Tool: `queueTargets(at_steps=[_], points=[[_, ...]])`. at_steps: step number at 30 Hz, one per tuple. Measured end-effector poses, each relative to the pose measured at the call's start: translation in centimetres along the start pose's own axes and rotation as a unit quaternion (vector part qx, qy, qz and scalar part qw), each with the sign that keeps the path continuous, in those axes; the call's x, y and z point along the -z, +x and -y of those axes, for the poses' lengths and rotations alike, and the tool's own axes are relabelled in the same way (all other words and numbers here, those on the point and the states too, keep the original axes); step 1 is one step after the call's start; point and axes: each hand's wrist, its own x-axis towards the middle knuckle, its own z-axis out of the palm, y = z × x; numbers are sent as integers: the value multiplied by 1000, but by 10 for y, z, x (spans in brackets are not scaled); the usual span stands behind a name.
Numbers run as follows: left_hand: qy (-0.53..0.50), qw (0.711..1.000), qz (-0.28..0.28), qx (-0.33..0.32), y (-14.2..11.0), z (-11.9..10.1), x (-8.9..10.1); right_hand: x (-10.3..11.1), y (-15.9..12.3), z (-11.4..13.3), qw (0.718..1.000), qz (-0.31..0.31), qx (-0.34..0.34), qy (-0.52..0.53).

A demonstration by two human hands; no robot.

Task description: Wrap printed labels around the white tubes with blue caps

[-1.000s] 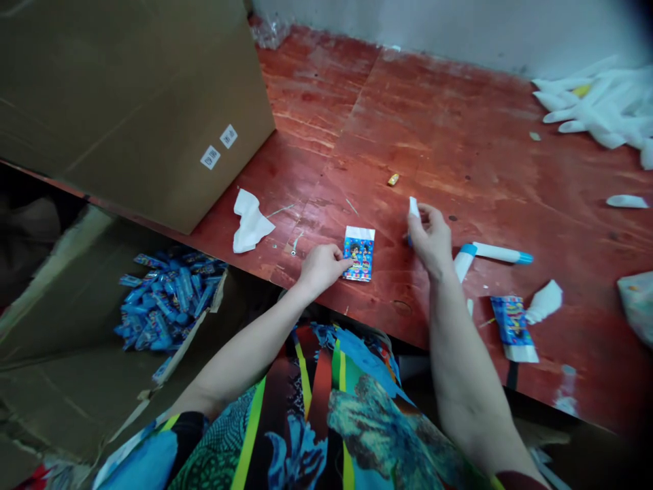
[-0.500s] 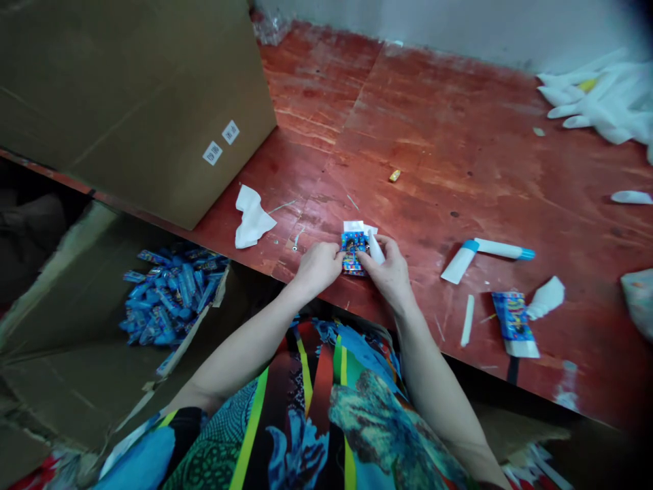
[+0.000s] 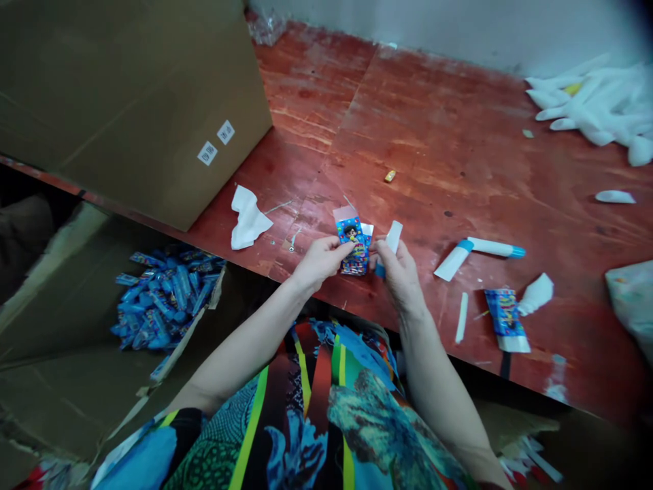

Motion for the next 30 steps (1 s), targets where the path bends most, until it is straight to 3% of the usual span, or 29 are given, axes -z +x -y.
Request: queueTargets(at_steps=[3,7,9,12,15,17,20,22,24,26,30], points=[[-4,1000,-19,11,2,-2,-2,20,5,1,985,-13,96,-139],[-1,999,-40,15,4,-1,8,58,1,-15,900,50,215,-376],[-5,999,-46,12,5,0,13,75,-5,-23,869,66,220,-439],[-3,998,-58,10,6,2,15,88,-13,-27,870,-33,216,-441],[-3,998,-62,14,3,2,10,81,-16,-22,872,-142,164,-439],[-11,998,-51,21,1,1,4,70,-16,-17,869,-137,115,-461],[-17,999,-35,33,-3,1,-4,51,-16,-9,908,-115,81,-394],[-13,999,-26,38,-4,1,-7,40,-16,-3,961,-97,33,-255],[-9,999,-12,36,-5,2,-8,29,-17,4,993,-36,-42,-100],[-5,1000,5,25,-6,3,-8,20,-16,9,995,45,-94,9],[0,1000,15,-1,-8,5,-6,8,-9,11,986,126,-90,67]])
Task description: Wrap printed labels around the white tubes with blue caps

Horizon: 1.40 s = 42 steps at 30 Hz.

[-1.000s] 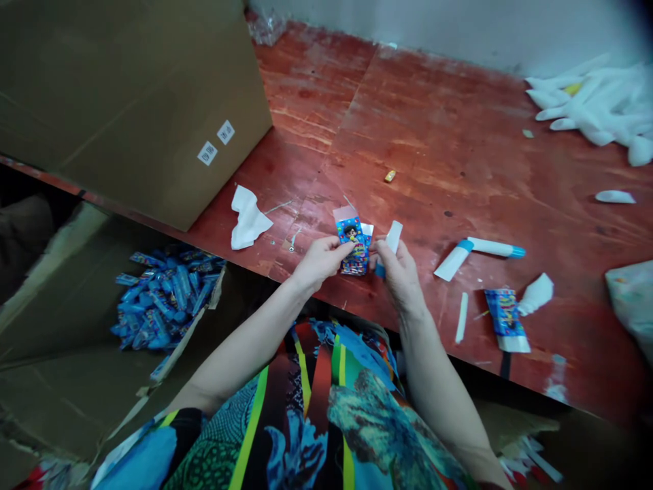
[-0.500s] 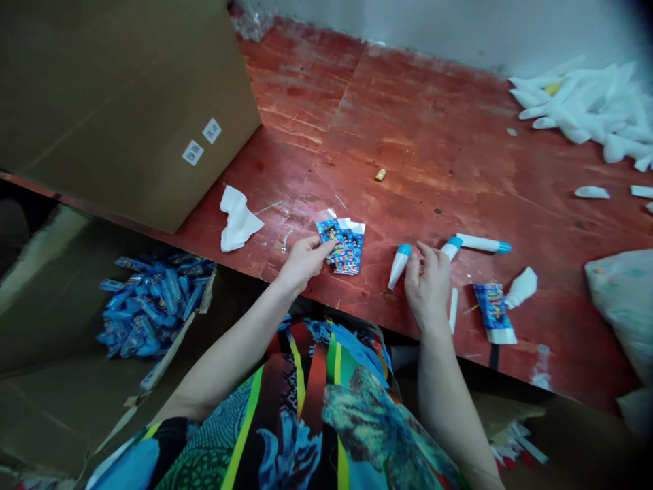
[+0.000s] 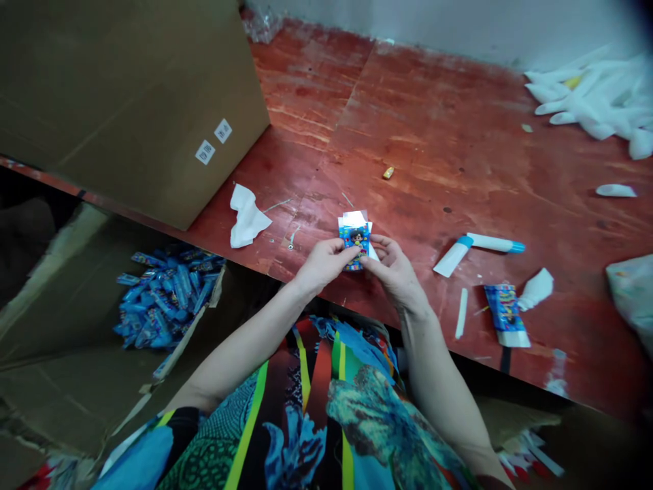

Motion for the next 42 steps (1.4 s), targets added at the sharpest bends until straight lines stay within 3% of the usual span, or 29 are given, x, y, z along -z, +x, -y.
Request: queueTargets(at_steps=[5,10,16,22,26,32,35,39,42], points=[[-6,1000,-7,17,-1,8,0,-7,3,-10,1000,-23,6,-20],[-9,1000,12,23,-1,10,-1,-9,-1,-13,1000,-6,-10,-11],[25,1000,7,0,-1,3,2,-1,0,-10,997,-55,33,-31],[18,1000,-4,-1,4,9,1,-10,-2,-14,998,-50,31,-7],[-8,1000,-5,16,6,13,1,-14,-1,-20,998,-62,25,-19],[-67,996,12,54,3,11,2,-22,5,-26,990,-110,70,-56],[-84,994,-13,64,4,11,1,-22,1,-21,986,-134,93,-37],[-89,992,-78,47,7,13,2,-13,-23,-7,996,-59,69,-23],[-80,991,-97,42,9,13,3,-10,-46,-4,991,-22,90,-94]])
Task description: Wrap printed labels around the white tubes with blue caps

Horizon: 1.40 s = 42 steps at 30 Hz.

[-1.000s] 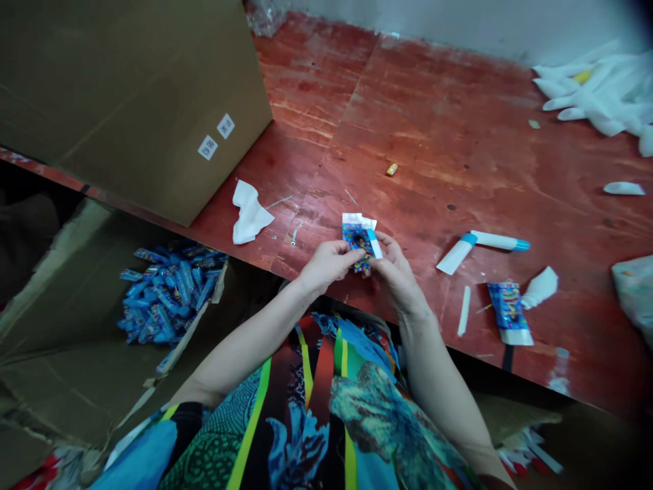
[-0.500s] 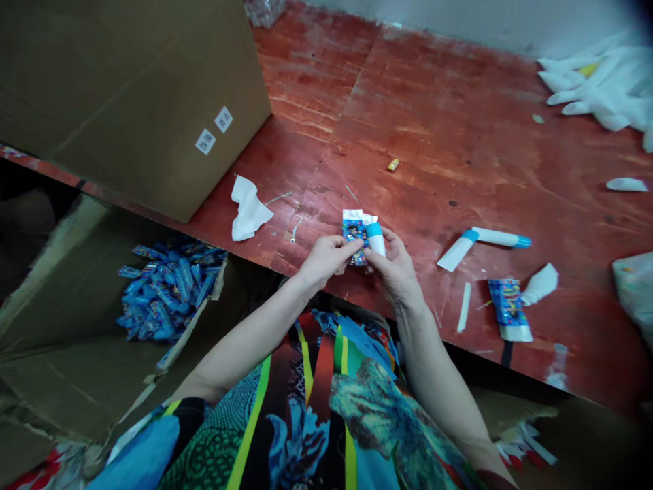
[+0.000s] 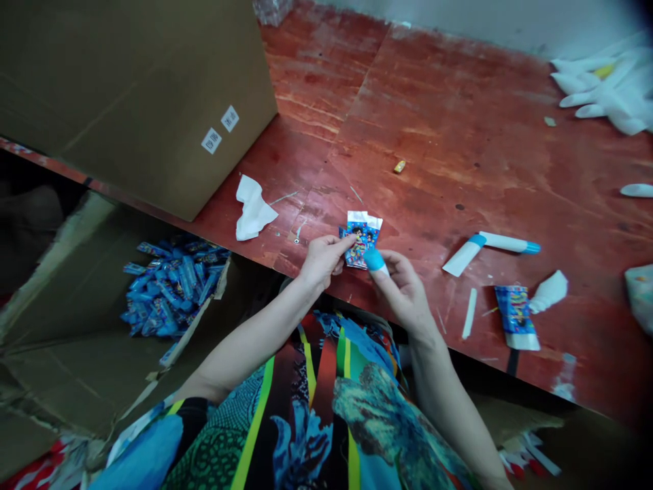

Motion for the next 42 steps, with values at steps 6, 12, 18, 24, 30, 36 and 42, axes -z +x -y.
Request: queueTargets(at_steps=[6,12,18,24,30,36,42], points=[[-1,1000,14,-8,-1,-1,-1,-3,-16,-4,977,-8,69,-200],[-2,999,32,-3,-2,-4,1,0,-14,-4,963,-26,79,-258],[2,999,42,-14,-2,-4,4,-1,-10,4,949,-17,58,-311],[12,998,47,-30,-1,-2,6,-4,-7,5,957,6,70,-281],[3,998,52,-28,3,2,4,-5,-6,-1,959,-6,80,-271],[-7,997,61,-39,3,5,4,-9,-4,1,955,-45,111,-270],[9,991,136,-16,-8,18,-2,-17,-2,1,949,-76,125,-281]])
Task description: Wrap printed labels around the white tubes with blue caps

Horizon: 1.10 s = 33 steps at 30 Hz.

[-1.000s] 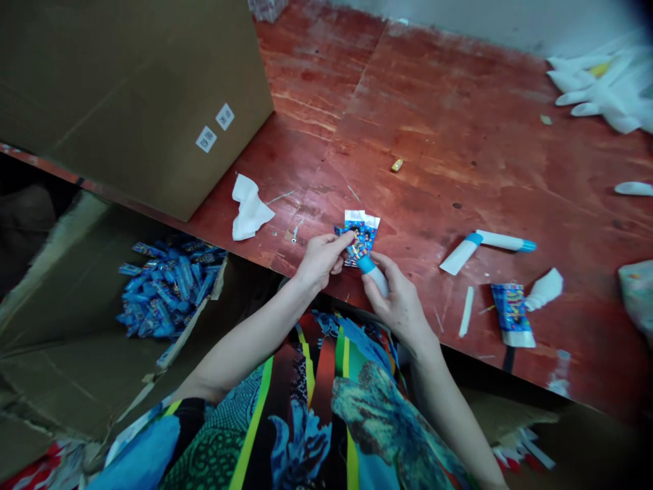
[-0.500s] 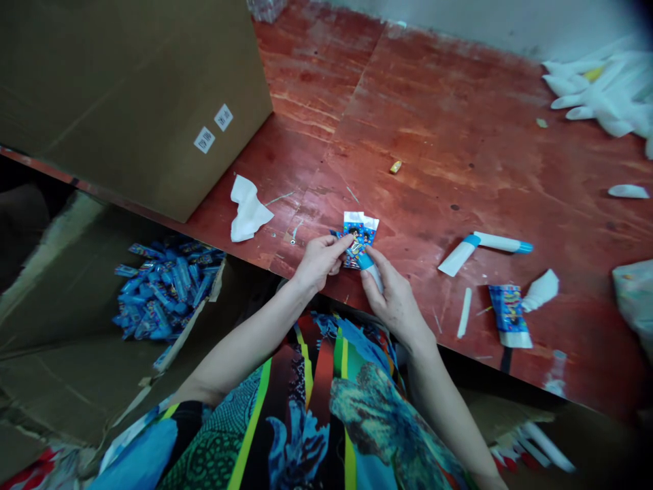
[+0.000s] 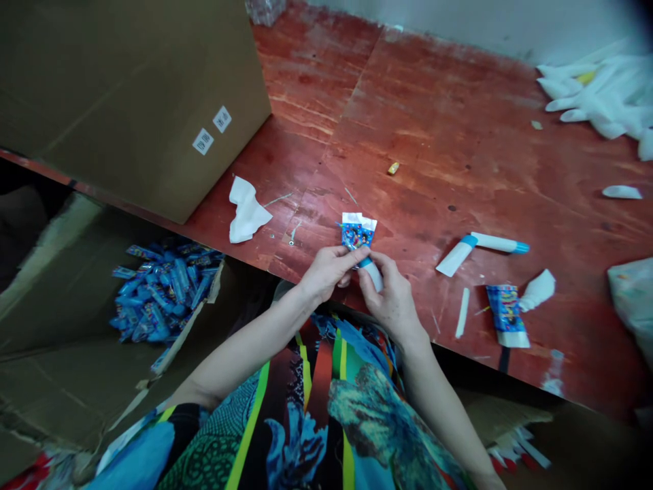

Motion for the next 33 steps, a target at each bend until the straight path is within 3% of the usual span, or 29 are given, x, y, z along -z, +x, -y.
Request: queueTargets(at_steps=[3,5,7,10,12,16,23,29,31,33], points=[[-25,1000,6,5,-6,2,-9,-4,-1,-2,999,-35,-25,-26],[-46,999,3,-1,-8,-1,-10,-2,-3,-5,998,-38,-43,10],[-69,997,0,-17,-10,-7,-7,6,-8,-8,992,11,-71,103],[-86,996,0,-28,-13,-9,-2,17,-18,-13,951,104,-154,246],[-68,997,18,-9,-17,-4,-1,17,-22,-14,930,97,-196,294],[-25,998,63,16,-22,13,-4,4,-18,-12,930,32,-187,315],[-75,996,50,15,-16,3,11,10,-20,-9,905,146,-173,359],[-99,993,62,37,-25,7,6,-4,-17,-15,885,144,-215,386],[-99,993,49,38,-30,7,8,-11,-15,-13,890,148,-206,379],[-107,994,-28,2,-38,2,22,-11,-12,-14,903,160,-184,355]])
